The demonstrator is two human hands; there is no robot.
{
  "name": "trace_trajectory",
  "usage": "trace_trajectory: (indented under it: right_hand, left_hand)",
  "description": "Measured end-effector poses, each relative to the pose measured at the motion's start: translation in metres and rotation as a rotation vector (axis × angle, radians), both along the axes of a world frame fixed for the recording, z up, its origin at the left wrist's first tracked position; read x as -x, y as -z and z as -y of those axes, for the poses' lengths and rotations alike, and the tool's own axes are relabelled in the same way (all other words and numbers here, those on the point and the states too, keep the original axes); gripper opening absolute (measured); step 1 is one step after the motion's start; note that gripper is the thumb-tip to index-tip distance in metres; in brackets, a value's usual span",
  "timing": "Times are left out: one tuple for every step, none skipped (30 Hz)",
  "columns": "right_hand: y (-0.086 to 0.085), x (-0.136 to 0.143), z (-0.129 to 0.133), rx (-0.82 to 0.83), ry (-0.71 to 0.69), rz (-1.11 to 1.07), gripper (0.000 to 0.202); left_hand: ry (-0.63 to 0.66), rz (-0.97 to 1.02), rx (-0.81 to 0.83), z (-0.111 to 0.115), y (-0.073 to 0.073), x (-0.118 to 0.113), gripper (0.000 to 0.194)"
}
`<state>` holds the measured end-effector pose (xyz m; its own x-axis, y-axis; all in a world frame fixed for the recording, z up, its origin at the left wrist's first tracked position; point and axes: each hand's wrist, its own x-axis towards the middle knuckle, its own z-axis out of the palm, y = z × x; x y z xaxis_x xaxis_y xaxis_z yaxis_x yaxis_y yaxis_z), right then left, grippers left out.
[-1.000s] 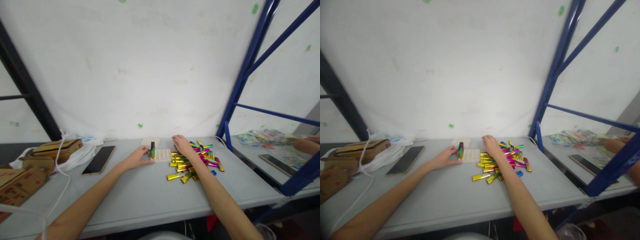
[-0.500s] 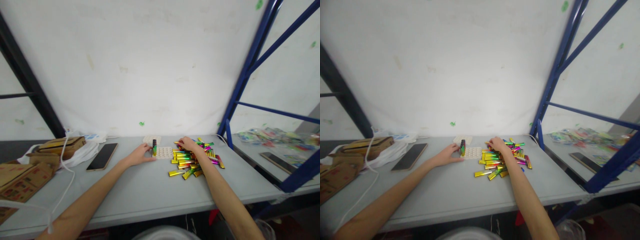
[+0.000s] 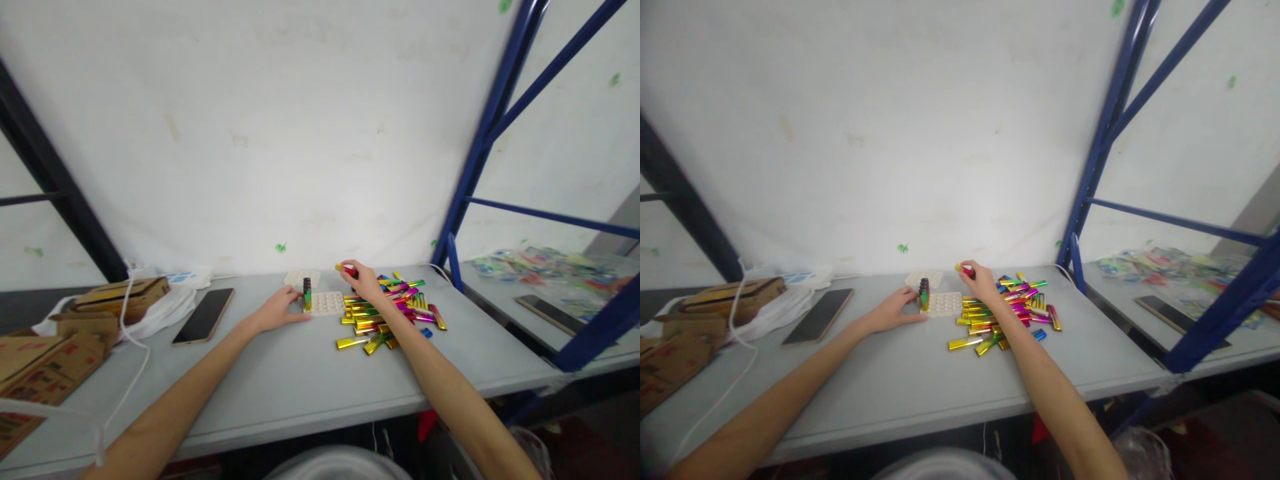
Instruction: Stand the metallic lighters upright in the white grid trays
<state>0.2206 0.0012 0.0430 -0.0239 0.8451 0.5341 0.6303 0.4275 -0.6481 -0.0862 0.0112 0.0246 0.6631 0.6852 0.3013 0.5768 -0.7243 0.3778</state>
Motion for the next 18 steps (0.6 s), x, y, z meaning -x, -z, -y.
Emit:
trace_trajectory:
  right_hand:
    - [0.001,0.007,0.002,0.001,-0.015,-0.08,0.037]
    - [0.001,0.013,0.003,0.01,-0.043,-0.157,0.038]
    - [0.001,0.019,0.004,0.026,-0.082,-0.227,0.039]
    - [0.001,0.025,0.006,0.047,-0.126,-0.288,0.04]
    - [0.0,0.031,0.007,0.074,-0.172,-0.341,0.042]
    - [-0.001,0.035,0.009,0.102,-0.216,-0.391,0.044]
    - [-0.002,0.04,0.011,0.131,-0.254,-0.446,0.046]
    - [-0.003,0.044,0.013,0.159,-0.288,-0.508,0.048]
    - [-0.003,0.047,0.016,0.19,-0.322,-0.575,0.05]
    - [-0.002,0.05,0.018,0.223,-0.359,-0.64,0.051]
    - [-0.001,0.053,0.02,0.254,-0.397,-0.695,0.051]
    - [0.0,0.056,0.021,0.28,-0.431,-0.731,0.051]
    - [0.001,0.058,0.023,0.299,-0.457,-0.753,0.05]
    - [0.002,0.061,0.024,0.312,-0.474,-0.765,0.05]
    - [0.003,0.063,0.025,0.32,-0.48,-0.773,0.049]
    - [0.003,0.065,0.027,0.33,-0.481,-0.782,0.048]
    - [0.002,0.067,0.028,0.348,-0.481,-0.793,0.046]
    - [0.001,0.069,0.029,0.376,-0.481,-0.805,0.046]
  left_hand:
    - [0.0,0.004,0.0,0.0,0.0,0.0,0.063]
    - [0.0,0.009,-0.001,0.0,0.001,0.0,0.063]
    - [0.0,0.013,-0.002,0.0,0.001,0.0,0.063]
    - [-0.001,0.017,-0.003,-0.001,0.001,0.0,0.063]
    - [0.0,0.019,-0.003,-0.001,0.001,0.0,0.063]
    - [0.001,0.02,-0.002,-0.001,0.001,0.0,0.063]
    - [0.004,0.018,-0.002,-0.001,0.001,0.0,0.062]
    - [0.008,0.017,-0.002,-0.001,0.001,0.0,0.062]
    - [0.011,0.016,-0.003,-0.001,0.001,0.0,0.062]
    - [0.015,0.016,-0.005,-0.001,0.001,0.0,0.063]
    - [0.016,0.018,-0.007,-0.001,0.001,0.0,0.063]
    - [0.017,0.019,-0.008,-0.001,0.001,-0.001,0.064]
    - [0.018,0.023,-0.009,-0.001,0.001,-0.001,0.064]
    - [0.018,0.026,-0.009,-0.001,0.001,-0.001,0.065]
    - [0.019,0.029,-0.009,-0.001,0.001,-0.001,0.065]
    - [0.021,0.032,-0.008,-0.001,0.002,-0.001,0.065]
    - [0.024,0.034,-0.006,-0.001,0.002,-0.001,0.065]
    - [0.025,0.036,-0.003,-0.001,0.002,-0.001,0.065]
